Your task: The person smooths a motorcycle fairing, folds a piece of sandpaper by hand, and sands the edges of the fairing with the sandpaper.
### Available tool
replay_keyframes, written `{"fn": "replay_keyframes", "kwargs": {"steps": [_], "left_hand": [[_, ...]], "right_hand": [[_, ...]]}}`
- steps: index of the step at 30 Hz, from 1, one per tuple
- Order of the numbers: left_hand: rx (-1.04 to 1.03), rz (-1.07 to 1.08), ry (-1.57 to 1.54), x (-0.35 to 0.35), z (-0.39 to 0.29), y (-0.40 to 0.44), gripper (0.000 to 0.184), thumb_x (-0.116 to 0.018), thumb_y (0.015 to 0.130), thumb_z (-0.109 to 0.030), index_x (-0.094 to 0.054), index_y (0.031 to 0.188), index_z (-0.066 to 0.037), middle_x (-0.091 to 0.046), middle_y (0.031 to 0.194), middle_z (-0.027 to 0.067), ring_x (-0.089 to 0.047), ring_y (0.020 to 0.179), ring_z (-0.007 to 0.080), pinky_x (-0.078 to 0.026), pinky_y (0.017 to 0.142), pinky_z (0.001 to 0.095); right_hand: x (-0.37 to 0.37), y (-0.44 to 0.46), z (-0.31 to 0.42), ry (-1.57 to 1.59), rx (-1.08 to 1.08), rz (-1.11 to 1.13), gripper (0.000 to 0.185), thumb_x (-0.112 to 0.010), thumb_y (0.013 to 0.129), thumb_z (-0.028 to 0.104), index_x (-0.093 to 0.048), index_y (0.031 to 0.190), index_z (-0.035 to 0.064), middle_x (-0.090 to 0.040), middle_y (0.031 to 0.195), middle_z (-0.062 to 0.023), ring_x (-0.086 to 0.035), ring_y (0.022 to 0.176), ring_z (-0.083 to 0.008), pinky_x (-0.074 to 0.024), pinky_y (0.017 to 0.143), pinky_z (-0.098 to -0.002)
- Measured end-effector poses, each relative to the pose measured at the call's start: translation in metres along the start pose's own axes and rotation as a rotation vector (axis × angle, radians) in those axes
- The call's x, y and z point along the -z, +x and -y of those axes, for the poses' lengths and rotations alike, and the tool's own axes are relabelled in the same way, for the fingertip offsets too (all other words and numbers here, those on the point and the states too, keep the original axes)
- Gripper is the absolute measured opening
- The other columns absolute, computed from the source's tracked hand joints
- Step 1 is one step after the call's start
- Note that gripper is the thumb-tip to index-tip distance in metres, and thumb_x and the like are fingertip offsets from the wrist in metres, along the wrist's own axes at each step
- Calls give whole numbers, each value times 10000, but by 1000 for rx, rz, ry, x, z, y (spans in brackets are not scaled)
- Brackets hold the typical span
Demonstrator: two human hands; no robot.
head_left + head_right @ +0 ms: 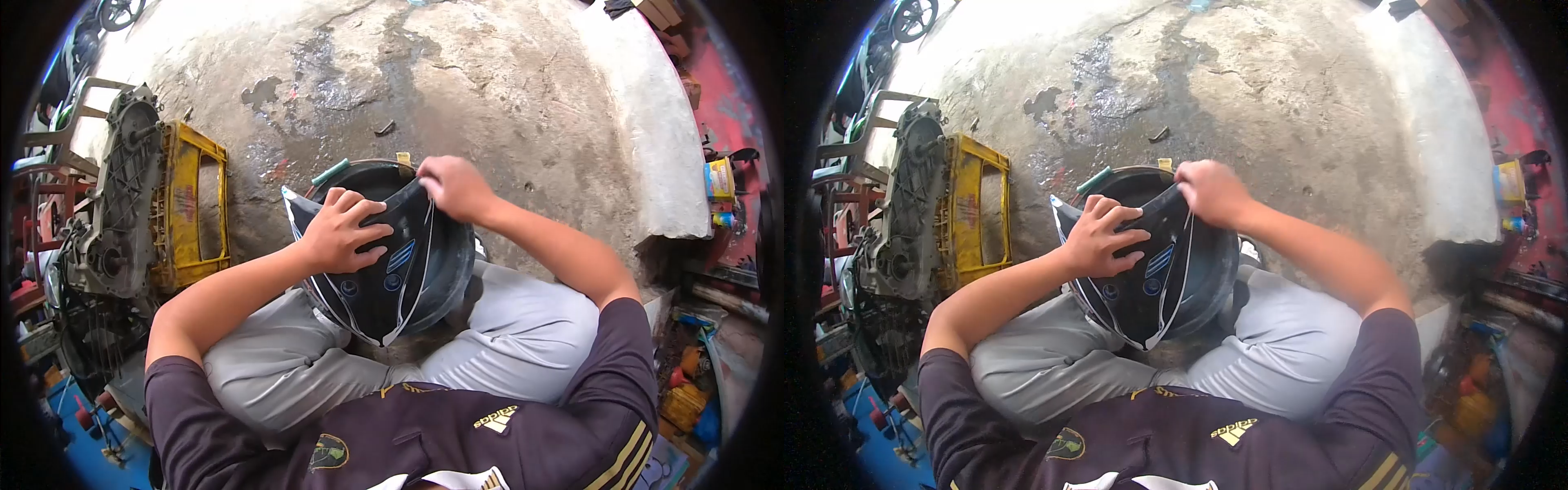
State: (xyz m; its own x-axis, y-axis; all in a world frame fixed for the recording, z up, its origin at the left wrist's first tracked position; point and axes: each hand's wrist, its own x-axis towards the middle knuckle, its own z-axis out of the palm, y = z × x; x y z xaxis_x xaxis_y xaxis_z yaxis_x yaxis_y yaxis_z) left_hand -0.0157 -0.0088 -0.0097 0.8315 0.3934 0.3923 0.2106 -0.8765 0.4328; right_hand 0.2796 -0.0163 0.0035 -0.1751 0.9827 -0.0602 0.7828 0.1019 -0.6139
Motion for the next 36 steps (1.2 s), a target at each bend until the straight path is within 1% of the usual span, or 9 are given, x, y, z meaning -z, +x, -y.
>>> {"fn": "replay_keyframes", "kwargs": {"steps": [4, 7, 10, 11, 16, 18, 19, 23, 36], "left_hand": [[-13, -15, -7, 1, 1, -1, 354, -872, 751, -311, -777, 1076, -209, -638, 1288, 53, -567, 1097, 279, -421, 959, 477], [-15, -20, -2, 1, 0, -1, 355, -873, 749, -311, -777, 1076, -209, -639, 1292, 52, -568, 1098, 278, -421, 957, 476], [-18, -17, -4, 1, 0, 0, 356, -872, 749, -311, -777, 1077, -209, -638, 1292, 52, -567, 1098, 279, -421, 956, 475], [-18, -19, -3, 1, 1, 0, 356, -872, 750, -310, -777, 1078, -210, -637, 1290, 52, -567, 1098, 280, -421, 956, 475], [-16, -20, -2, 1, 0, -1, 359, -872, 746, -312, -778, 1078, -212, -638, 1291, 52, -567, 1099, 281, -421, 954, 472], [-19, -20, 9, 1, 0, 0, 359, -871, 745, -313, -778, 1078, -213, -638, 1292, 52, -568, 1100, 281, -421, 953, 471], [-14, -16, 2, 1, 0, 0, 374, -873, 739, -315, -776, 1088, -223, -644, 1295, 52, -570, 1105, 289, -422, 964, 475], [-11, -1, 8, 1, 0, 0, 389, -873, 732, -315, -774, 1100, -233, -650, 1301, 52, -570, 1111, 296, -424, 973, 477], [-8, -7, 1, 0, 2, -1, 387, -876, 724, -311, -776, 1092, -240, -650, 1305, 50, -572, 1113, 289, -429, 963, 477]], "right_hand": [[-2, 1, 6, 110, 195, 109, 178, -689, 944, 169, -738, 1029, 21, -756, 940, -224, -722, 914, -436, -565, 843, -525], [7, 14, -14, 203, -206, 34, 185, -682, 943, 166, -759, 1011, 11, -755, 884, -229, -742, 861, -424, -577, 809, -489], [4, 4, -3, 127, -97, 29, 196, -688, 943, 173, -759, 1039, 17, -749, 891, -232, -747, 855, -398, -574, 800, -470], [-1, -2, 4, 136, 2, 50, 192, -691, 980, 162, -737, 1086, 8, -754, 906, -187, -733, 827, -272, -559, 789, -405], [-2, 1, -2, 292, -36, 182, 181, -681, 970, 128, -718, 1091, -1, -756, 870, -134, -690, 800, -186, -551, 783, -382], [1, 12, -23, 287, -188, 116, 195, -668, 973, 149, -722, 1092, 4, -762, 880, -135, -713, 809, -209, -556, 774, -388], [7, 13, -22, 261, -232, 68, 197, -680, 916, 146, -727, 1035, -3, -742, 890, -223, -738, 816, -339, -563, 755, -444], [-4, 2, 1, 233, 27, 77, 195, -698, 917, 159, -732, 1033, 7, -749, 883, -209, -732, 803, -333, -561, 767, -428], [6, 1, 17, 335, -54, 286, 212, -731, 940, 194, -750, 1033, 5, -752, 875, -200, -746, 821, -292, -561, 780, -401]]}}
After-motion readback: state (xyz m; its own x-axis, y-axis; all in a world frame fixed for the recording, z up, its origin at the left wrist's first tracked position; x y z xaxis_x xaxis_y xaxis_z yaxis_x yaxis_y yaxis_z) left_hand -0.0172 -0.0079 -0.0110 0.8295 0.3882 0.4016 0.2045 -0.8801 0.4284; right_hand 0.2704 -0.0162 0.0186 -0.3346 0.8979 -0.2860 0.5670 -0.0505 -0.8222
